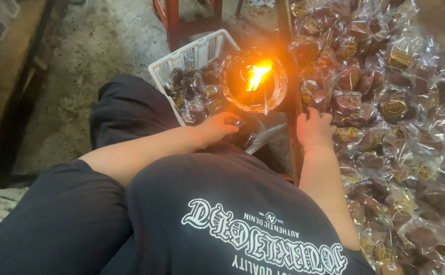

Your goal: The person is sealing plastic bread bags by twisting the opening and passing it through a flame to melt and seal the plastic.

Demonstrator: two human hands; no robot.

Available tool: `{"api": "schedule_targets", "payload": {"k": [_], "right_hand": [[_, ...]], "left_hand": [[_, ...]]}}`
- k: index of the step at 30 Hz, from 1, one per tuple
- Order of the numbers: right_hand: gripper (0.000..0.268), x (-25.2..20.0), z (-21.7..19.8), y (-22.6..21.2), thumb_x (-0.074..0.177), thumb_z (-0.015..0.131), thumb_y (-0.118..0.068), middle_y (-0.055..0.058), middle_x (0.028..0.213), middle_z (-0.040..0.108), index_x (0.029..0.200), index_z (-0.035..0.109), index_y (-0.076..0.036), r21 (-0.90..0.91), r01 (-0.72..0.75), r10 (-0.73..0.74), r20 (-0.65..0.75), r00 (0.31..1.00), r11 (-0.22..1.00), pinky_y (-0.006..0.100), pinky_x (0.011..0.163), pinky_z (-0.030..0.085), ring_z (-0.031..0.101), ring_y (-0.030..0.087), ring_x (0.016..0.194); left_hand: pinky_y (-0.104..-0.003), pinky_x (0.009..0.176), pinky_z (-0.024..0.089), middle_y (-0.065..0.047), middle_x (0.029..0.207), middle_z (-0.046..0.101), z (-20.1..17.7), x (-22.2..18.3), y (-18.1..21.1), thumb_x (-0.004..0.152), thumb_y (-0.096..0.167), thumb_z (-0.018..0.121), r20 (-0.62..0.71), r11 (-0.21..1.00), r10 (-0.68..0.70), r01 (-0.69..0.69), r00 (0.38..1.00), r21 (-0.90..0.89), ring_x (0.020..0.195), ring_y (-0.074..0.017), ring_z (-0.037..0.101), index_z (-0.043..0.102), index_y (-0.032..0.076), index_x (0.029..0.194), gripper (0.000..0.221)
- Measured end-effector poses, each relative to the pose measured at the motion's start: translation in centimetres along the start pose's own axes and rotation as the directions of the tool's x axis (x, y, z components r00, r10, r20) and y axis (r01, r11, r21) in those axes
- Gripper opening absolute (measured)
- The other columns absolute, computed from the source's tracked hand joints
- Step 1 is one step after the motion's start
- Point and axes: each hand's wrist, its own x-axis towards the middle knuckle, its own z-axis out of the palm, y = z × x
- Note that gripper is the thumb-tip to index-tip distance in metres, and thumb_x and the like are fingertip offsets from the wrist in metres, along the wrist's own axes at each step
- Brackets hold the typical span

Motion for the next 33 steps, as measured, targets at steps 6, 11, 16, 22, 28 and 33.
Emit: {"api": "schedule_targets", "payload": {"k": [6, 11, 16, 22, 28, 33], "right_hand": [[0.060, 1.5, 0.5, 1.2, 0.097, 0.051, -0.080, 0.004, 0.150, 0.036, 0.120, 0.069, -0.028, 0.015, -0.021, 0.021, -0.046, 0.999, 1.000, 0.049, 0.100, 0.053, 0.053, 0.042, 0.122], [0.057, -0.2, -1.1, -0.1, 0.102, 0.044, -0.078, 0.003, 0.153, 0.035, 0.127, 0.064, -0.031, 0.018, -0.041, 0.042, -0.040, 0.998, 0.999, 0.052, 0.102, 0.052, 0.049, 0.043, 0.127], [0.048, 0.2, -0.2, 1.0, 0.100, 0.062, -0.066, 0.005, 0.146, 0.039, 0.118, 0.068, -0.023, 0.132, -0.029, 0.044, -0.112, 0.993, 0.991, 0.051, 0.104, 0.051, 0.053, 0.042, 0.125], [0.043, -0.7, 0.4, 0.3, 0.078, 0.073, -0.007, 0.029, 0.121, 0.053, 0.115, 0.052, -0.008, 0.328, 0.259, 0.011, -0.639, 0.769, 0.909, 0.053, 0.106, 0.050, 0.061, 0.052, 0.114], [0.068, -2.3, -2.3, -0.1, 0.098, 0.048, -0.001, 0.014, 0.157, 0.045, 0.155, 0.028, -0.034, 0.856, 0.316, 0.343, -0.466, 0.816, 0.410, 0.029, 0.075, 0.070, 0.084, 0.018, 0.085], [0.089, -0.9, 1.3, 0.8, 0.103, 0.047, 0.017, 0.019, 0.174, 0.000, 0.167, 0.008, -0.030, 0.588, 0.786, -0.103, -0.784, 0.612, 0.191, 0.062, 0.130, 0.044, 0.025, 0.044, 0.162]], "left_hand": [[-0.042, 0.104, 0.053, -0.009, 0.133, 0.070, 0.0, 0.3, -0.2, 0.086, 0.038, 0.074, 0.053, 0.999, -0.022, 0.020, 0.998, 0.038, 0.128, -0.0273, 0.062, 0.068, 0.027, 0.134, 0.050], [-0.043, 0.105, 0.052, -0.011, 0.133, 0.069, -0.5, -1.0, 0.7, 0.088, 0.036, 0.073, 0.066, 1.000, -0.015, 0.014, 0.998, 0.016, 0.129, -0.0297, 0.061, 0.068, 0.023, 0.134, 0.048], [-0.044, 0.104, 0.052, -0.010, 0.132, 0.070, -0.9, -1.2, 0.6, 0.087, 0.037, 0.073, 0.073, 1.000, 0.005, -0.007, 0.997, 0.030, 0.129, -0.0282, 0.061, 0.069, 0.025, 0.133, 0.048], [-0.044, 0.103, 0.053, -0.013, 0.128, 0.072, -1.3, -2.4, 1.6, 0.089, 0.033, 0.070, 0.064, 0.999, 0.014, -0.012, 0.998, -0.038, 0.127, -0.0308, 0.062, 0.068, 0.018, 0.134, 0.048], [-0.033, 0.097, 0.050, -0.005, 0.144, 0.060, -2.5, -4.5, 5.6, 0.093, 0.030, 0.050, 0.170, 0.995, -0.102, 0.097, 0.980, 0.037, 0.119, -0.0202, 0.060, 0.059, 0.019, 0.140, 0.049], [-0.036, 0.105, 0.050, -0.007, 0.148, 0.056, -2.1, -4.4, 5.5, 0.089, 0.036, 0.056, 0.186, 0.984, 0.023, 0.011, 0.982, -0.179, 0.130, -0.0221, 0.058, 0.053, 0.016, 0.145, 0.059]]}}
